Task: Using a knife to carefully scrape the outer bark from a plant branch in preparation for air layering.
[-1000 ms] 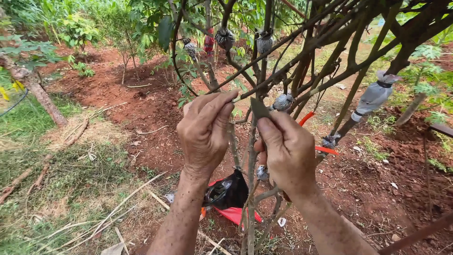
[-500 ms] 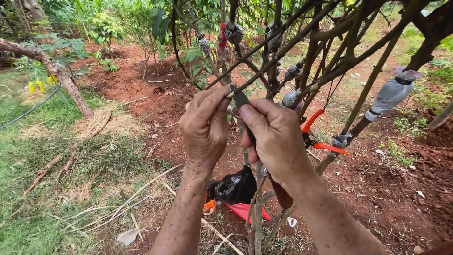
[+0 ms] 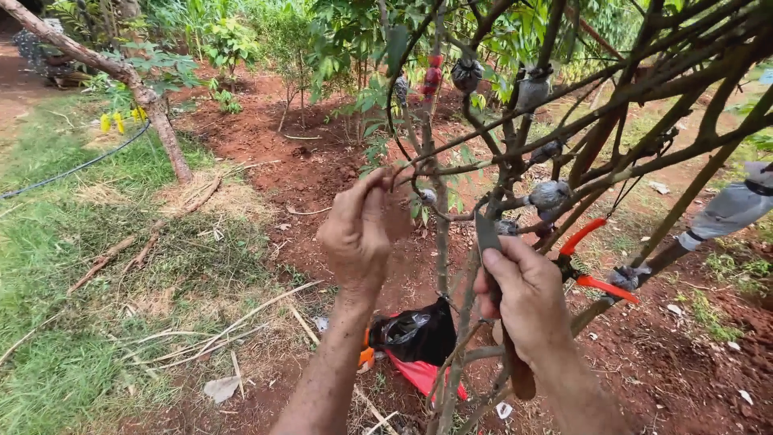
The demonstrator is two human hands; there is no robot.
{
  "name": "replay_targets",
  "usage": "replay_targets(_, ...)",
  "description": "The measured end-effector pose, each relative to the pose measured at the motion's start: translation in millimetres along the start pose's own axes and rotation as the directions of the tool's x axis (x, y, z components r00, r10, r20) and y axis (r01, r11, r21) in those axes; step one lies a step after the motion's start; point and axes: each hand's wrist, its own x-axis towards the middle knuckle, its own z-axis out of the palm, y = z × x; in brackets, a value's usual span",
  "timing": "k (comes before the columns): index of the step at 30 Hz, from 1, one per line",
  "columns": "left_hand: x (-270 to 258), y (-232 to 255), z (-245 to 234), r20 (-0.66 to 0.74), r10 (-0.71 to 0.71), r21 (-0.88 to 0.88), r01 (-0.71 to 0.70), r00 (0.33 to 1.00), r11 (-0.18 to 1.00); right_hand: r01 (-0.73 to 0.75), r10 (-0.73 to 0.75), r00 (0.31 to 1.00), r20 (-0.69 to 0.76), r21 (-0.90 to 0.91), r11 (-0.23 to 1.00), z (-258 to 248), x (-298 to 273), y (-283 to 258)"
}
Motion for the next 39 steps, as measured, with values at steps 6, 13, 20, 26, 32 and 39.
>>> replay_targets(6, 11, -30, -5, 0.119, -0.114, 0.040, 0.110, 0.986, 0.993, -0.062, 0.065, 0.997, 0.036, -0.094, 0.994, 13, 0, 17)
replay_targets(13, 33, -14, 21, 0.355, -0.059, -0.092, 0.098, 0.933, 0.991, 0.098, -0.109, 0.994, 0.005, -0.493, 0.864, 42, -5, -10)
replay_targets(20, 20, -45, 42, 0.351, 0.076, -0.207, -0.002, 0.933, 0.978, 0.152, -0.183, 0.982, -0.043, -0.383, 0.911, 55, 2, 6)
replay_targets(26, 14, -58, 40, 0.376, 0.103, -0.255, -0.004, 0.921, 0.967, 0.023, -0.048, 0.995, -0.089, -0.264, 0.964, 69, 0, 1)
replay_targets(32, 13, -59, 34, 0.475, 0.023, -0.382, 0.183, 0.879, 0.906, -0.064, 0.088, 0.991, -0.101, 0.213, 0.975, 80, 7, 8)
replay_targets(39, 15, -70, 27, 0.560, 0.008, -0.436, 0.287, 0.829, 0.853, -0.073, 0.152, 0.980, -0.132, 0.469, 0.880, 112, 16, 1)
